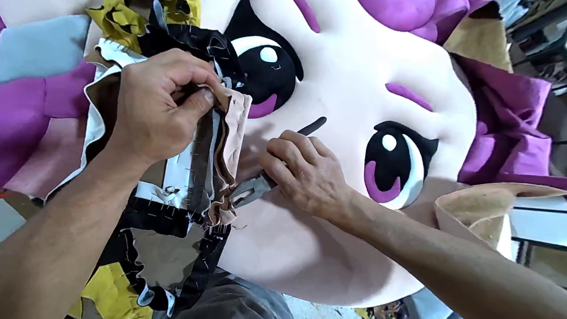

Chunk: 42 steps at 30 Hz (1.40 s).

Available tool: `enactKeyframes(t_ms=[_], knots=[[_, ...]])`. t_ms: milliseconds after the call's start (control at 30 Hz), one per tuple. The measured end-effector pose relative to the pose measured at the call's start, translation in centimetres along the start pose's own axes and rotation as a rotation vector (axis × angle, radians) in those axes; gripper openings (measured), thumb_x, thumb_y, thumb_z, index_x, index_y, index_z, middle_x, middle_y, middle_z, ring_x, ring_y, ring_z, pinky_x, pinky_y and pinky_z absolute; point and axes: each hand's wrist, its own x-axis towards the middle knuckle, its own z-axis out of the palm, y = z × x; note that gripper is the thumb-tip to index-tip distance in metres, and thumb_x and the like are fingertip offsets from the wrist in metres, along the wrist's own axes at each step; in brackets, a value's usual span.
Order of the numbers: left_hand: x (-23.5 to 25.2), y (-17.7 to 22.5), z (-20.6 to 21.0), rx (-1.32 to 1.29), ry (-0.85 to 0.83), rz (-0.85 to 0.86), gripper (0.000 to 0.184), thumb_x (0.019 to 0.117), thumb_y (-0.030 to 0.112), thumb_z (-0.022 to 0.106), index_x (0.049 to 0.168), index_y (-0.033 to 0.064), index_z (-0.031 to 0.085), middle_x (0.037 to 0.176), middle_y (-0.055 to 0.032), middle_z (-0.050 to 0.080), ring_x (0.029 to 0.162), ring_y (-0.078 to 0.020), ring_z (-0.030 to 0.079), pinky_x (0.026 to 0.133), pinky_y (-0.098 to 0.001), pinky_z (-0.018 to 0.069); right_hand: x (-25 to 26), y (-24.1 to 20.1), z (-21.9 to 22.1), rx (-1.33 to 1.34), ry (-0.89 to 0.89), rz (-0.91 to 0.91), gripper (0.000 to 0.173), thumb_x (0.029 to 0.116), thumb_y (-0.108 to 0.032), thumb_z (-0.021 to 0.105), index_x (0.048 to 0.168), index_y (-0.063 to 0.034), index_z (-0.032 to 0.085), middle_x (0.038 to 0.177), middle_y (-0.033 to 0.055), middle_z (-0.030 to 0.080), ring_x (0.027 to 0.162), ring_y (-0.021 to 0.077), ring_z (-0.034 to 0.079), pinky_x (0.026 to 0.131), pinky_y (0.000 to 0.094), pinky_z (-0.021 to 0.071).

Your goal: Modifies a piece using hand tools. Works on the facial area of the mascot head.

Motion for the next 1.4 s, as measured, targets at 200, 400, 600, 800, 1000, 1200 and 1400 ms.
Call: enactKeyframes(t_ms=[200, 400, 600, 800, 1000, 1200, 1400], knots=[[0.0, 0.0, 0.2, -0.011, 0.011, -0.014, 0.018, 0.0985, 0.015, 0.059, 0.106, 0.0059, 0.073, 0.116, -0.0055, 0.069, 0.109, -0.0043, 0.065, 0.093, -0.0182, 0.0539, 0.2, -1.3, -0.1, -0.135, -0.045, 0.061, 0.016, 0.101, -0.006, 0.051, 0.112, -0.0056, 0.063, 0.113, 0.0169, 0.065, 0.107, 0.0334, 0.061, 0.076, 0.0404, 0.0462], [0.0, 0.1, 0.4, -0.014, 0.001, -0.026, 0.018, 0.0982, 0.016, 0.058, 0.104, 0.0078, 0.074, 0.114, -0.0051, 0.07, 0.11, -0.0064, 0.065, 0.096, -0.0219, 0.0538, 1.7, 0.3, -1.2, 0.036, -0.256, -0.062, 0.017, 0.0956, -0.005, 0.046, 0.086, -0.0059, 0.06, 0.074, 0.0095, 0.055, 0.065, 0.0277, 0.057, 0.05, 0.0367, 0.0381], [0.0, -0.2, 0.1, -0.008, 0.017, -0.021, 0.019, 0.0984, 0.017, 0.058, 0.104, 0.0088, 0.074, 0.113, -0.0043, 0.071, 0.11, -0.006, 0.065, 0.096, -0.0227, 0.0535, 7.3, 3.2, -3.5, 0.486, -1.05, 0.035, 0.012, 0.0863, -0.017, 0.07, 0.075, -0.0201, 0.068, 0.059, -0.0072, 0.057, 0.052, 0.0108, 0.056, 0.045, 0.0345, 0.0418], [0.1, 0.0, 0.1, -0.001, 0.049, -0.025, 0.019, 0.0975, 0.014, 0.057, 0.103, 0.0081, 0.074, 0.112, -0.0061, 0.071, 0.107, -0.0084, 0.067, 0.093, -0.0258, 0.055, 5.6, -1.6, -9.0, 1.043, -1.334, 0.136, 0.005, 0.0904, -0.008, 0.068, 0.095, -0.0073, 0.068, 0.066, 0.0033, 0.061, 0.053, 0.0173, 0.057, 0.048, 0.0388, 0.0447], [-2.1, 3.6, -1.8, 0.056, -0.014, 0.24, 0.031, 0.0991, 0.021, 0.05, 0.111, 0.0023, 0.071, 0.135, -0.0174, 0.063, 0.136, -0.0302, 0.051, 0.116, -0.0512, 0.0384, -2.4, -3.9, -12.0, 0.642, -1.154, 0.372, 0.022, 0.0876, -0.009, 0.064, 0.109, -0.0123, 0.067, 0.089, 0.0074, 0.068, 0.076, 0.027, 0.068, 0.062, 0.0495, 0.054], [-11.3, 4.6, -1.6, 0.04, -0.322, 0.361, 0.028, 0.0966, 0.043, 0.065, 0.115, 0.0246, 0.075, 0.139, -0.0002, 0.063, 0.15, -0.0291, 0.038, 0.124, -0.0692, 0.021, -7.1, -4.9, -12.6, 0.589, -0.914, 0.671, 0.033, 0.0959, -0.027, 0.056, 0.127, -0.0248, 0.066, 0.088, 0.0013, 0.065, 0.069, 0.0175, 0.063, 0.058, 0.0401, 0.0527], [-12.1, 3.9, -0.9, 0.033, -0.18, 0.342, 0.013, 0.0994, 0.024, 0.064, 0.1, 0.0192, 0.076, 0.126, 0.0002, 0.07, 0.14, -0.0259, 0.051, 0.122, -0.0639, 0.0327, -6.4, -6.2, -9.8, 0.255, -0.418, 0.499, 0.043, 0.0724, -0.006, 0.062, 0.113, -0.0197, 0.069, 0.097, -0.001, 0.066, 0.076, 0.0175, 0.067, 0.053, 0.0358, 0.0561]])
